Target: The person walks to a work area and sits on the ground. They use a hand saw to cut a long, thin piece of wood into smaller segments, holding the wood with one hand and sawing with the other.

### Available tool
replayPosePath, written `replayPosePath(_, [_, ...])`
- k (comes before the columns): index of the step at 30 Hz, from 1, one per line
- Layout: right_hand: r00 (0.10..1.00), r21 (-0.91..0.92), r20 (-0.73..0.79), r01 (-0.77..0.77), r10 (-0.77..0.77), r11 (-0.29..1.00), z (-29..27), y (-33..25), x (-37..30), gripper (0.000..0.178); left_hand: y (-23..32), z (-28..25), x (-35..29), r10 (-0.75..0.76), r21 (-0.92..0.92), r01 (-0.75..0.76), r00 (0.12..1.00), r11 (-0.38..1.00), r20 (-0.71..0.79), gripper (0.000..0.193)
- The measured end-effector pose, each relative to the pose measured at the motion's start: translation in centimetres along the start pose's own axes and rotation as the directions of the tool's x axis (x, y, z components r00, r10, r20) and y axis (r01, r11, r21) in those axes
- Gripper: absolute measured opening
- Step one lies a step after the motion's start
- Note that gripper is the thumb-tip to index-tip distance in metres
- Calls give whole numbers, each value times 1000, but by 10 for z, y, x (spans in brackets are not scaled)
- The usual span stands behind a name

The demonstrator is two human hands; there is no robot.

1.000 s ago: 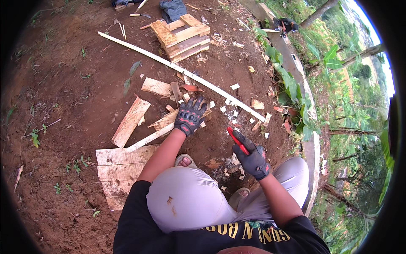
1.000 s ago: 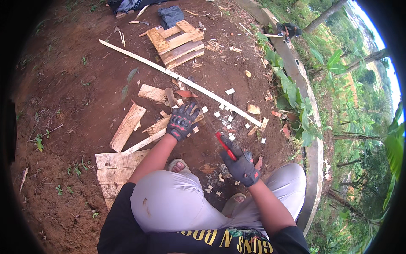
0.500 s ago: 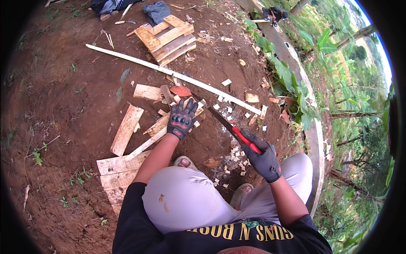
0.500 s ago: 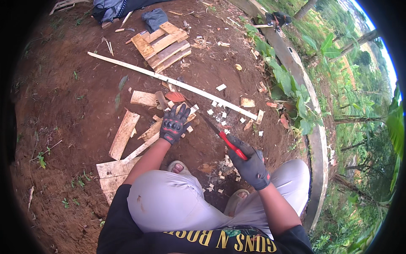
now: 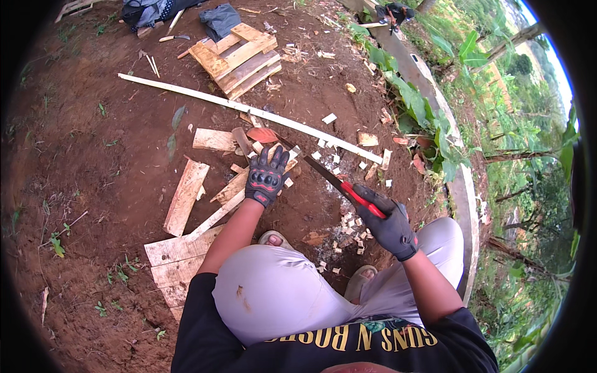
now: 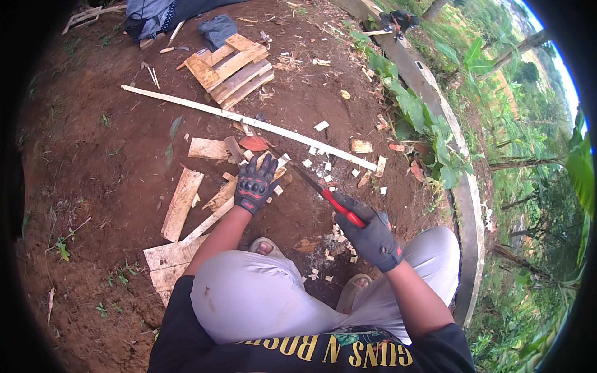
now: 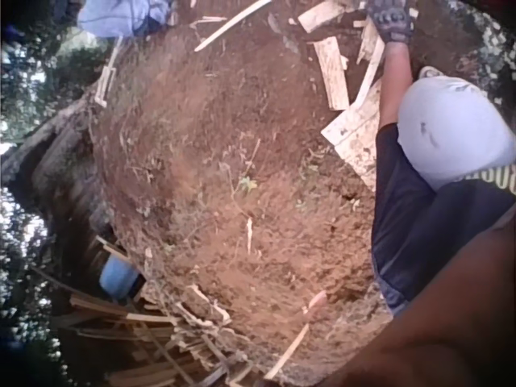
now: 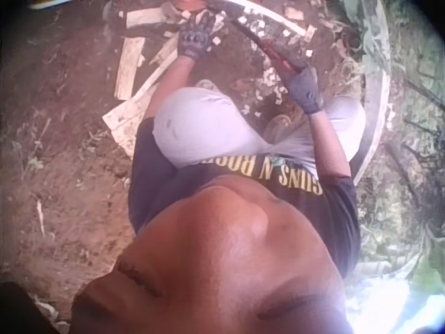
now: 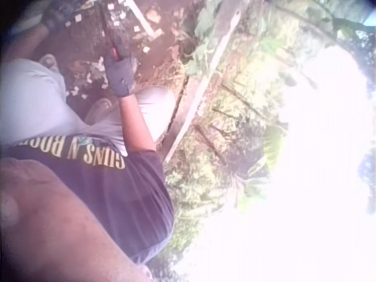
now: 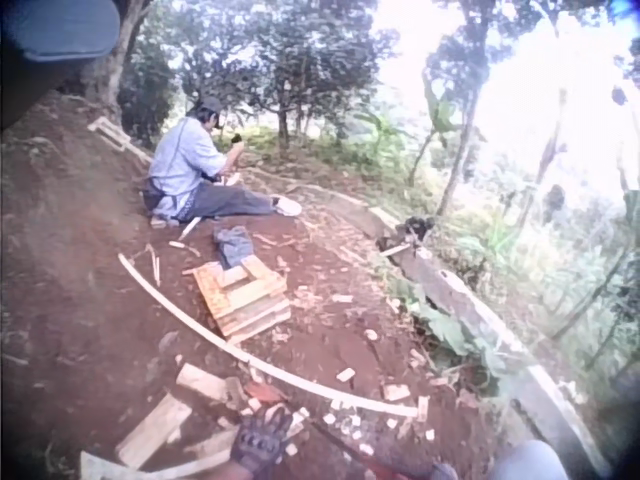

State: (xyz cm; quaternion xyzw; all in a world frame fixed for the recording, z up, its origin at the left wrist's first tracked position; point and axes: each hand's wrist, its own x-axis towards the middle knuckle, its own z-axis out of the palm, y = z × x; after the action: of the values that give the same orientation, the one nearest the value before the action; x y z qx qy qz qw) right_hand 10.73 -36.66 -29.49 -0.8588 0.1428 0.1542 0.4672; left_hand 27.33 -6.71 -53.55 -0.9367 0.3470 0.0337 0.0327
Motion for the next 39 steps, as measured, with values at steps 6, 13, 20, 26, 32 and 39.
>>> replayPosePath(6, [1000,84,-19,-4,6,996,11,19,9,51,11,-2,7,-32,-54,33,999,998,19,69])
replayPosePath(13, [978,-117,-56,191,-199,975,-28,16,-22,49,3,-7,5,-39,-33,40,998,999,43,69])
replayPosePath(20, [999,-30,42,32,-31,999,10,12,26,52,7,-4,9,-20,-44,21,1000,999,22,70])
replayPosePath(26, [972,-165,-77,207,-222,964,17,16,-18,52,5,-3,-3,143,-71,-148,987,986,-70,63])
replayPosePath(32, [991,-116,-36,121,-126,986,59,-21,8,54,7,-11,14,-72,-259,47,994,965,-88,62])
replayPosePath(39, [995,0,-69,67,-67,998,46,8,5,56,2,-13,22,-142,-379,105,987,920,-69,44])
